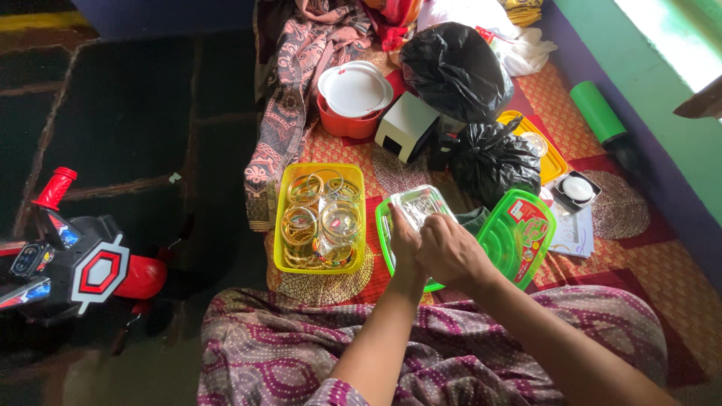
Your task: The person sits on a mat and organizes bangles by picking them up from a pile and placing them into a yellow plastic container. They then open a green container, place a small plastic bag inside, and close it.
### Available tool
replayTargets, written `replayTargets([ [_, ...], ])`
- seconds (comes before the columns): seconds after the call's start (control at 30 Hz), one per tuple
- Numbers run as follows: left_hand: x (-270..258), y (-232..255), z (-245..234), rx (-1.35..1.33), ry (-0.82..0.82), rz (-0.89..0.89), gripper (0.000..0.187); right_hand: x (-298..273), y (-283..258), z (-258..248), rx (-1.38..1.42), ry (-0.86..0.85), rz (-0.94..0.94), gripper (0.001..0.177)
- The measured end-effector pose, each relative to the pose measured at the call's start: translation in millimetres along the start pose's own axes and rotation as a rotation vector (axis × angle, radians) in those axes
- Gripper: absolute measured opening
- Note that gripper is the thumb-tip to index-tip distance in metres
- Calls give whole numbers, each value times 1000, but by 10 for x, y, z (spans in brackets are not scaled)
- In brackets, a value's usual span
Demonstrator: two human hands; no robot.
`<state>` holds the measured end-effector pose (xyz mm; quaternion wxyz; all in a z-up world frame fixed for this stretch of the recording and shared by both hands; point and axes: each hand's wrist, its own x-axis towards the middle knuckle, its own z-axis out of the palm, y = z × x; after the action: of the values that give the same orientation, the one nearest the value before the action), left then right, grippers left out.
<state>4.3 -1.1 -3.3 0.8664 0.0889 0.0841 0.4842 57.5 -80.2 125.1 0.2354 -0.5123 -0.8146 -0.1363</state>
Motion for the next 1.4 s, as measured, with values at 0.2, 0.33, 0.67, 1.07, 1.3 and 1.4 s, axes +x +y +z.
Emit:
replayTargets([
  [0.2, -169, 129, 346, 64, 224, -34, 71, -28, 27, 106, 162, 69, 247, 13],
  [0.33, -236, 272, 501, 82, 24, 11, 63, 140, -2, -130, 101, 201, 278, 24],
  [0.67, -504, 380, 739, 119, 35, -309, 58, 609, 133, -198, 262, -58, 418, 16],
  [1.07, -679, 435, 692, 77, 35, -392, 57, 531, -123, -169, 274, 186, 415, 23],
  [1.3, -636, 286, 730, 27, -14, -431, 61, 464, -16, -293, 216, 160, 451, 22],
  [1.4, -647, 235, 777, 69, 52, -459, 62, 407, -9, -337, 199, 175, 463, 22],
])
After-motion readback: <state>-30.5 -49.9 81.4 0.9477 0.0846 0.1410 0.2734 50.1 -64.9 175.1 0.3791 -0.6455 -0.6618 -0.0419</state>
